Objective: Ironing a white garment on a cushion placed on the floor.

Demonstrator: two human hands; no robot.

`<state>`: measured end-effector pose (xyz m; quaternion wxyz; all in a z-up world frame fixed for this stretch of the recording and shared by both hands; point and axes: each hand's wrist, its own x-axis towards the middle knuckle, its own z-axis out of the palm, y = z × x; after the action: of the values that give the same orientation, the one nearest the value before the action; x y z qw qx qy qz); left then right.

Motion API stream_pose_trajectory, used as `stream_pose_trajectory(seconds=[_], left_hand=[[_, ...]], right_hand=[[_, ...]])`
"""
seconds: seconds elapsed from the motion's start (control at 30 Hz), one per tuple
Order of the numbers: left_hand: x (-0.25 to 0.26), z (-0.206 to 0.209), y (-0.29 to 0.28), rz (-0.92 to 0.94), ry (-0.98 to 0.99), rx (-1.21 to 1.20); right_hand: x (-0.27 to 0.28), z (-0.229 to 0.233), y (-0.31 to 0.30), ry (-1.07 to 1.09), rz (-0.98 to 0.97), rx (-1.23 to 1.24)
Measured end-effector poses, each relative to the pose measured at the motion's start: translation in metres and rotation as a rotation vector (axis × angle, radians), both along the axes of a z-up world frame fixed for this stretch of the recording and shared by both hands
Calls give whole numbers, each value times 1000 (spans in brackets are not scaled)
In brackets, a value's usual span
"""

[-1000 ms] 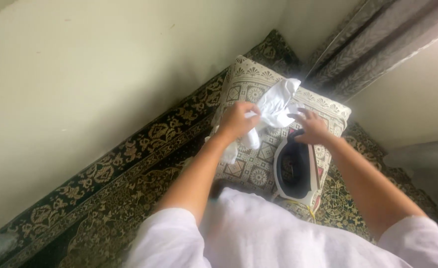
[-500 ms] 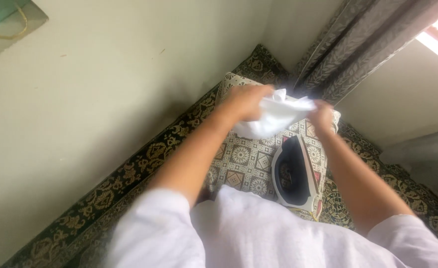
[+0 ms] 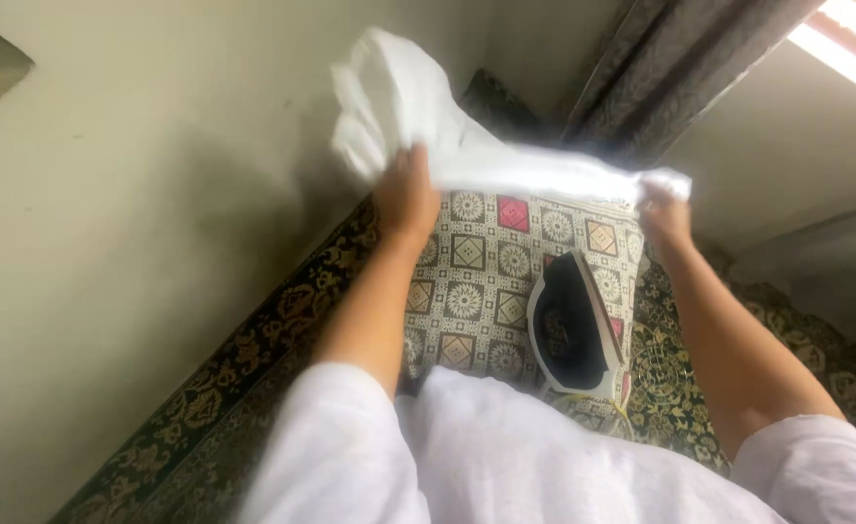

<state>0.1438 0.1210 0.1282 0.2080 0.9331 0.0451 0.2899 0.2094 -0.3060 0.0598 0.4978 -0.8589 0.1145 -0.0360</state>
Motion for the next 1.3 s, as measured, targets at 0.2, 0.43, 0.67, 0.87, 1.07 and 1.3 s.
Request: stream_pose_trajectory(seconds=[0.2,0.43,0.67,0.87,1.07,1.3], left_hand=[[-76,-95,-30,108,1166,207],[-56,-113,-96,-408,941,199],[-72,-155,-96,-510,1044,402],[-70,-145,-77,-591,1196,452],[-60,-139,-52,-461,1120,229],[-18,-130,-104,-329,659,-88]], right_hand=[[-87,-43,-3,355,77,-493],[-188,11,120,-254,436,-431],[-233,5,150,85,351,-555],[-243,-8,142,304,425,-595],[-212,-18,116,189,451,-589],[-55,-21,56,187,185,-357]])
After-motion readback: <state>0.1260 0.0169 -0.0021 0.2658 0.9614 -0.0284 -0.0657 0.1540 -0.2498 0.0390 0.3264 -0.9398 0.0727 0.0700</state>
